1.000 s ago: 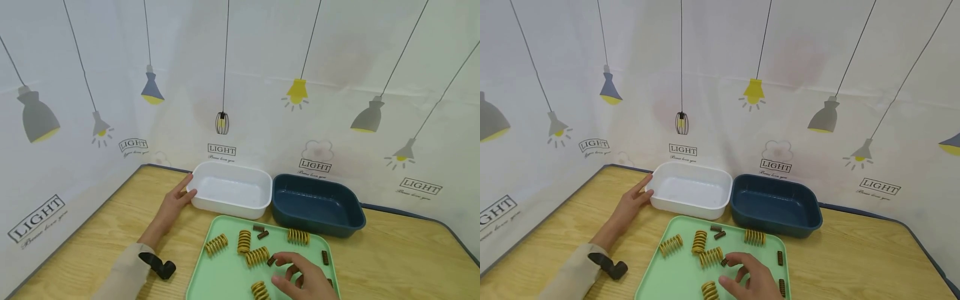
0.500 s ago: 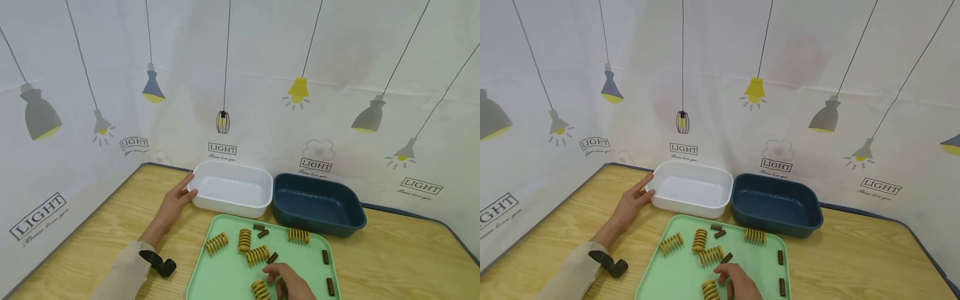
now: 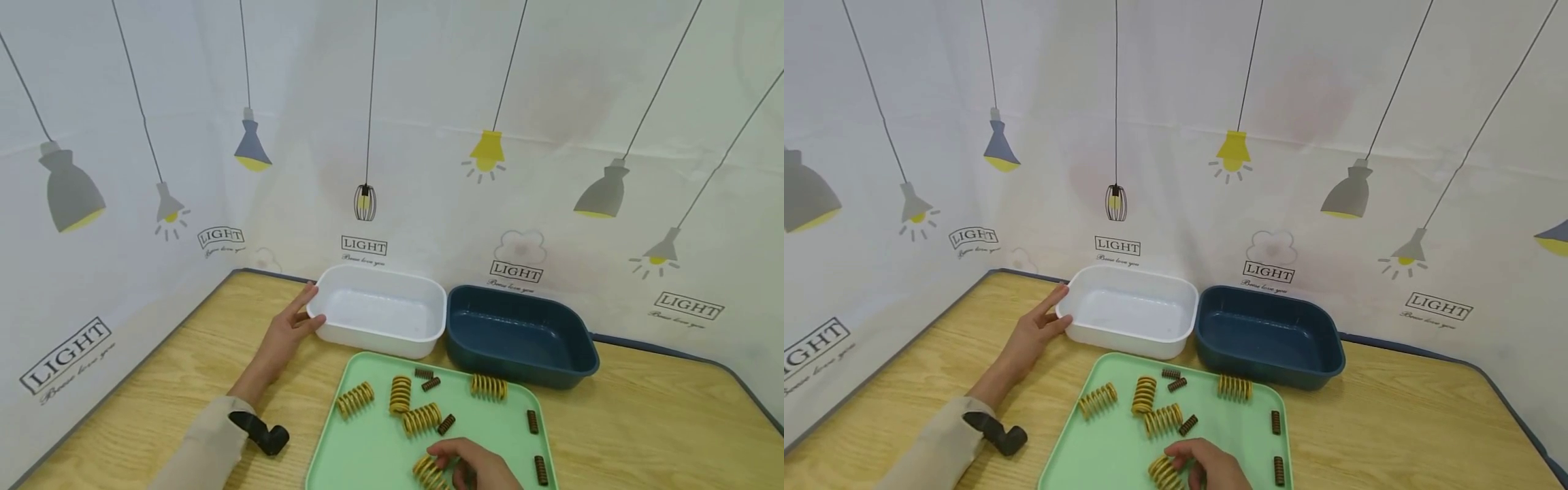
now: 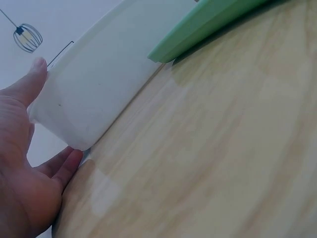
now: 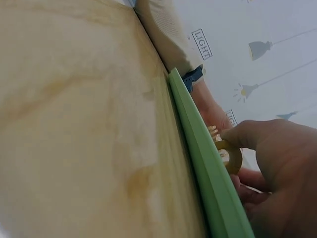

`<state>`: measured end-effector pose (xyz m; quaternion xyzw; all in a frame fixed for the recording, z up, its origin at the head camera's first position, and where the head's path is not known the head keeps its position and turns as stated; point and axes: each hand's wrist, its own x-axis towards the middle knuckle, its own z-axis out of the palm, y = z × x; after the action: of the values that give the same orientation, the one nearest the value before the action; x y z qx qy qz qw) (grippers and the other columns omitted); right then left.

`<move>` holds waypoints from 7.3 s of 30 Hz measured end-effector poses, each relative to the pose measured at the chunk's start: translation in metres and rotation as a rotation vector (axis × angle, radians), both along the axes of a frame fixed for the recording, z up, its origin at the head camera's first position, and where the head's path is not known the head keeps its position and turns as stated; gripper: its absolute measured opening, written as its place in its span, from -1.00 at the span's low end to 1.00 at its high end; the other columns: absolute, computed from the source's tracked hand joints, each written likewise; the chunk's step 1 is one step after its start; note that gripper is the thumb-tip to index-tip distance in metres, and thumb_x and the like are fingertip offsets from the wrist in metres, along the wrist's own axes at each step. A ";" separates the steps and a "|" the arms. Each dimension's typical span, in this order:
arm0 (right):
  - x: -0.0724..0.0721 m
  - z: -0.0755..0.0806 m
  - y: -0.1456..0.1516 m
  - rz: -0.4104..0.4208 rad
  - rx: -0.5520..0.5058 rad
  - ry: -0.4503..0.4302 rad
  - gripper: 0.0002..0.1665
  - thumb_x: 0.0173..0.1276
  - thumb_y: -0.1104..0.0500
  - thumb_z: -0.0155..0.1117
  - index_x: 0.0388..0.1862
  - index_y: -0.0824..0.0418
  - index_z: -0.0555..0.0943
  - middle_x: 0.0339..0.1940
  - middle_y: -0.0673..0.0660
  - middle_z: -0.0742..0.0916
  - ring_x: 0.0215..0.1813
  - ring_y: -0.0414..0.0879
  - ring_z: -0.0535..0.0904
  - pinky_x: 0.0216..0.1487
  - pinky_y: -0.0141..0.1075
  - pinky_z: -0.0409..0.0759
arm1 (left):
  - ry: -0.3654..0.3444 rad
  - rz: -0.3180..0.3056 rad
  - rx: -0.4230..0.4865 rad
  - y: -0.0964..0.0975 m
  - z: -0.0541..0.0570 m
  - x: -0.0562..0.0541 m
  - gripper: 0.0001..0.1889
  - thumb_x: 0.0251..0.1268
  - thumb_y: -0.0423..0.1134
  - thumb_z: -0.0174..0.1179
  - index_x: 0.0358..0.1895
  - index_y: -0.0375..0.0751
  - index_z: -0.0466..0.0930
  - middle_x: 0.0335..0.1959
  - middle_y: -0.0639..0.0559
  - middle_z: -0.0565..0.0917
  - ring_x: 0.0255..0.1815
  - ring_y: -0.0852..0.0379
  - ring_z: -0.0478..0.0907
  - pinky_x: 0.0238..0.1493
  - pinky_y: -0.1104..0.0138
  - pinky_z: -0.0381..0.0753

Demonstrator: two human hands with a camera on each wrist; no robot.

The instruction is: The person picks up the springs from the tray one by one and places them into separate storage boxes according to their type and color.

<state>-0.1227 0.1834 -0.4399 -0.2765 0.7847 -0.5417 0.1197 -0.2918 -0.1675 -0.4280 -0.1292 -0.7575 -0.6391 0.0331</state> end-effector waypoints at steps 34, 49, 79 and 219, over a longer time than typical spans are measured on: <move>-0.006 0.003 0.009 -0.006 -0.055 -0.052 -0.63 0.25 0.19 0.37 0.02 0.31 0.65 -0.33 0.02 0.66 -0.54 -0.33 0.47 -0.52 -0.37 0.53 | 0.008 0.010 0.023 -0.005 -0.015 -0.008 -0.30 0.30 -0.12 0.24 0.48 -0.02 0.17 0.51 0.22 0.04 0.33 -0.15 0.29 0.09 0.47 0.40; -0.023 0.047 0.015 -0.194 0.065 -0.189 -0.49 0.20 0.10 0.42 0.11 0.23 0.60 -0.45 0.16 0.62 -0.57 -0.16 0.47 -0.51 -0.23 0.54 | -0.010 0.019 0.011 -0.004 -0.013 -0.007 -0.28 0.29 -0.08 0.25 0.48 0.05 0.17 0.51 0.25 0.04 0.33 -0.11 0.31 0.23 0.20 0.34; -0.083 0.075 -0.022 -0.202 0.054 0.015 -0.53 0.16 0.02 0.45 0.08 0.03 0.64 -0.49 0.16 0.67 -0.42 0.18 0.59 -0.40 -0.12 0.59 | -0.015 0.014 0.018 -0.004 -0.014 -0.008 -0.27 0.27 -0.09 0.26 0.48 0.04 0.17 0.50 0.22 0.10 0.29 -0.10 0.34 0.16 0.31 0.39; -0.228 0.037 -0.127 -0.304 0.290 0.035 -0.60 0.33 0.10 0.31 0.05 0.33 0.63 -0.19 0.17 0.72 -0.47 -0.16 0.62 -0.37 -0.33 0.58 | -0.020 0.046 0.055 -0.003 -0.018 -0.009 -0.33 0.27 -0.14 0.26 0.45 0.05 0.25 0.48 0.22 0.15 0.29 -0.11 0.35 0.16 0.23 0.41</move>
<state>-0.3511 0.0561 -0.4024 -0.1443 0.8890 -0.4303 0.0615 -0.3006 -0.1700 -0.4464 -0.1045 -0.7427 -0.6599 0.0440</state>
